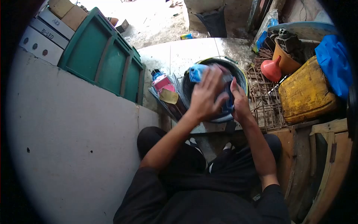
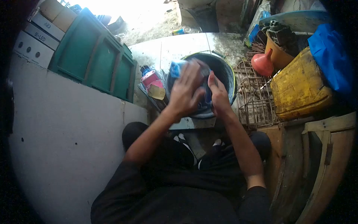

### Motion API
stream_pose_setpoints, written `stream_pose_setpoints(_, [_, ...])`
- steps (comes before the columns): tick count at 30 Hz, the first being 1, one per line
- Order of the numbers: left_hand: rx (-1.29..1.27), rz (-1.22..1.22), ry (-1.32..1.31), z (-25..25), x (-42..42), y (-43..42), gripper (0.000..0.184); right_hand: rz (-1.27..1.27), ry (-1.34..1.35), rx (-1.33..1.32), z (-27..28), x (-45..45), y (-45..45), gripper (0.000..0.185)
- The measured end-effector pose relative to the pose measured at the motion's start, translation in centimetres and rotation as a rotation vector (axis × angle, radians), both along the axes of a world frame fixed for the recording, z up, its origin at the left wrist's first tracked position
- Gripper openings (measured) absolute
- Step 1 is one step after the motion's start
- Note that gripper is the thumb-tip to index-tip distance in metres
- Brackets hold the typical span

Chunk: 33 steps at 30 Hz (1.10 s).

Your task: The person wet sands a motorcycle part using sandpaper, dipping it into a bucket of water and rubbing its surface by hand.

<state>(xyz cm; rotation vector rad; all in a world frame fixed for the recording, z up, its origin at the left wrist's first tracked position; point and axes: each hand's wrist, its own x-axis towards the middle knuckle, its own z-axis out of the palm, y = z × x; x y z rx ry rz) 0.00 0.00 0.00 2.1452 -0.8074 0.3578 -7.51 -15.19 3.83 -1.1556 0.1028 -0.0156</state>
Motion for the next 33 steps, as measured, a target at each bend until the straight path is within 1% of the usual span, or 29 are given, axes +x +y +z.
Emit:
stream_pose_setpoints(1, [0.0,-0.001,0.02,-0.1,-0.8,0.0,0.074,0.009,0.089,0.079,0.4,-0.3,0.1,0.053])
stream_pose_setpoints(2, [0.039,0.119,-0.026,0.5,0.1,0.4,0.071,0.016,0.163,0.157,0.9,-0.4,0.1,0.051])
stream_pose_setpoints(3, [-0.029,0.168,0.091,0.1,0.9,0.3,0.071,0.012,0.144,0.148,0.1,0.1,-0.1,0.051])
stream_pose_setpoints(5, [0.083,-0.01,-0.025,-0.3,-0.9,0.8,0.075,-0.041,0.103,0.129,-0.6,0.5,0.4,0.05])
stream_pose_setpoints(6, [0.053,-0.128,-0.106,-0.3,-2.6,0.3,0.076,-0.086,0.073,0.169,-0.7,0.8,0.4,0.049])
stream_pose_setpoints(7, [0.141,-0.134,-0.162,0.6,-3.7,0.1,0.075,-0.087,0.07,0.167,-0.7,1.0,0.2,0.049])
stream_pose_setpoints(9, [0.067,0.004,-0.052,0.6,-1.9,0.2,0.069,-0.045,0.105,0.154,-1.2,0.6,-0.4,0.05])
stream_pose_setpoints(10, [0.036,0.124,0.09,0.2,0.0,0.3,0.065,-0.001,0.109,0.184,-0.8,0.5,-0.4,0.05])
stream_pose_setpoints(11, [-0.004,0.28,0.136,0.6,0.7,0.4,0.062,-0.004,0.11,0.18,-0.3,0.2,-0.2,0.05])
stream_pose_setpoints(13, [0.004,0.291,0.099,0.1,-0.1,0.5,0.063,-0.061,0.1,0.116,0.6,-0.3,0.6,0.051])
stream_pose_setpoints(15, [0.043,-0.073,-0.152,0.3,-3.1,0.4,0.064,-0.039,0.082,0.11,-0.9,0.5,-0.4,0.05])
stream_pose_setpoints(16, [0.144,-0.176,-0.161,1.1,-4.4,0.2,0.065,-0.075,0.081,0.1,-1.3,0.6,-0.7,0.051])
stream_pose_setpoints(17, [0.144,-0.18,-0.151,0.3,-3.2,0.3,0.065,-0.109,0.088,0.087,-1.9,0.6,-0.9,0.051])
stream_pose_setpoints(18, [0.048,-0.036,-0.007,-0.9,-0.9,0.4,0.065,-0.061,0.11,0.19,-1.2,0.4,-0.8,0.051])
stream_pose_setpoints(20, [-0.117,0.294,0.24,-0.5,1.8,0.6,0.066,-0.055,0.105,0.141,-0.2,-0.2,-0.1,0.051])
stream_pose_setpoints(21, [-0.142,0.266,0.274,-1.3,2.0,0.7,0.069,-0.047,0.09,0.096,0.1,-0.3,0.2,0.051])
stream_pose_setpoints(23, [0.071,0.033,-0.041,-1.1,-1.5,0.4,0.073,-0.087,0.073,0.11,-0.5,0.2,0.1,0.05])
stream_pose_setpoints(24, [0.051,-0.178,-0.052,-0.3,-3.3,0.0,0.078,-0.109,0.05,0.11,-1.0,0.6,-0.4,0.05])
stream_pose_setpoints(25, [0.142,-0.201,-0.071,1.2,-4.3,0.0,0.075,-0.133,0.032,0.109,-1.5,0.7,-0.8,0.05])
stream_pose_setpoints(26, [0.099,-0.11,-0.04,0.4,-3.1,0.0,0.07,-0.042,0.032,0.221,-1.9,0.8,-1.0,0.049])
stream_pose_setpoints(27, [0.054,-0.017,-0.004,-1.0,-0.9,0.1,0.066,-0.042,0.047,0.216,-1.7,0.4,-0.8,0.049])
stream_pose_setpoints(28, [0.116,0.17,-0.085,-3.3,1.8,0.6,0.058,-0.033,0.085,0.159,-1.0,0.1,-0.2,0.049])
stream_pose_setpoints(29, [-0.216,0.32,0.264,0.0,1.5,0.4,0.056,-0.026,0.11,0.106,-0.4,0.2,0.1,0.048])
stream_pose_setpoints(30, [-0.116,0.249,0.082,-2.4,1.7,0.5,0.059,-0.015,0.021,0.055,-1.7,0.5,0.2,0.048])
stream_pose_setpoints(31, [-0.019,0.181,-0.102,-2.4,1.2,0.2,0.062,-0.014,0.013,0.058,-1.5,0.6,0.1,0.048])
stream_pose_setpoints(32, [-0.055,0.113,-0.077,-2.8,-1.2,-0.1,0.065,-0.081,0.02,0.075,-1.2,0.8,0.1,0.048])
stream_pose_setpoints(33, [-0.018,-0.036,0.009,-0.9,-3.7,-0.2,0.066,-0.148,0.032,0.09,-1.0,0.7,-0.1,0.048])
